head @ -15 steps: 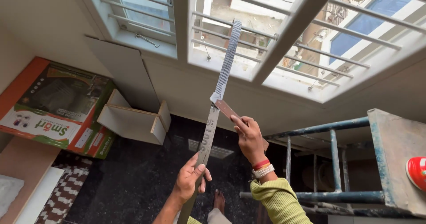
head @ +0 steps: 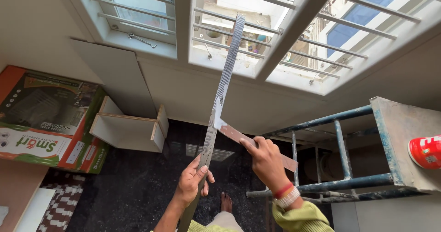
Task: The person holds a long thin strip and spreads white adhesive over its surface using a small flat spreader, dipping the spreader into a red adhesive can on a stool to reload. They work along the strip's length, turning it to coat different sections, with more strips laid out on the floor nearby.
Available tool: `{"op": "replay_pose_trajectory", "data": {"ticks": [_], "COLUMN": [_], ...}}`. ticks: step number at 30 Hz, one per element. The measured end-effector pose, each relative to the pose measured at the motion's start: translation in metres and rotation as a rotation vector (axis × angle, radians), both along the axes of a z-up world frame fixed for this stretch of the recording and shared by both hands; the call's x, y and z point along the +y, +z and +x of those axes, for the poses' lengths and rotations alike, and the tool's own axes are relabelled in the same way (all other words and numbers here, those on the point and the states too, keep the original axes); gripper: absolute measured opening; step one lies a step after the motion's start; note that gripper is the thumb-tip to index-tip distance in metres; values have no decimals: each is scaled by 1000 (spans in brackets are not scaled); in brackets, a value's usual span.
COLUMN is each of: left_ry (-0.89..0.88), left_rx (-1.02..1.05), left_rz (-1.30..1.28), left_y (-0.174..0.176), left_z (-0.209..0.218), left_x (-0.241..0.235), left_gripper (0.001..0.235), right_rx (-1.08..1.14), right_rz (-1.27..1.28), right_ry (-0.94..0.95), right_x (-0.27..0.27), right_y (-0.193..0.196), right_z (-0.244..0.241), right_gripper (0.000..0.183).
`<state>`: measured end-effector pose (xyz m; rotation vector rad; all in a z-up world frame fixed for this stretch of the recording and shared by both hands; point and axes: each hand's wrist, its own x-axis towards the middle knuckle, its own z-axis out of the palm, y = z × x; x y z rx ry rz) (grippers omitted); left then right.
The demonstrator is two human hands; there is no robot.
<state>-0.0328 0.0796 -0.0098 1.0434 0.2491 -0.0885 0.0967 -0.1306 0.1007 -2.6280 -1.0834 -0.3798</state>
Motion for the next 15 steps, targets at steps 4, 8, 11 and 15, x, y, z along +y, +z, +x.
{"op": "replay_pose_trajectory", "data": {"ticks": [4, 8, 11, 15], "left_ry": [19, 14, 13, 11], "left_rx": [37, 37, 29, 34], "left_rz": [-3, -6, -2, 5], "left_y": [-5, 3, 2, 7], "left_z": [4, -1, 0, -5], "left_x": [9, 10, 12, 17], "left_gripper": [54, 52, 51, 52], "right_rx": [-40, 403, 676, 744], "right_rz": [154, 567, 682, 604], "right_ry": [54, -76, -190, -234], "right_x": [-2, 17, 29, 28], "right_y": [21, 15, -24, -46], "right_z": [-9, 1, 16, 11], "right_gripper": [41, 24, 22, 25]}}
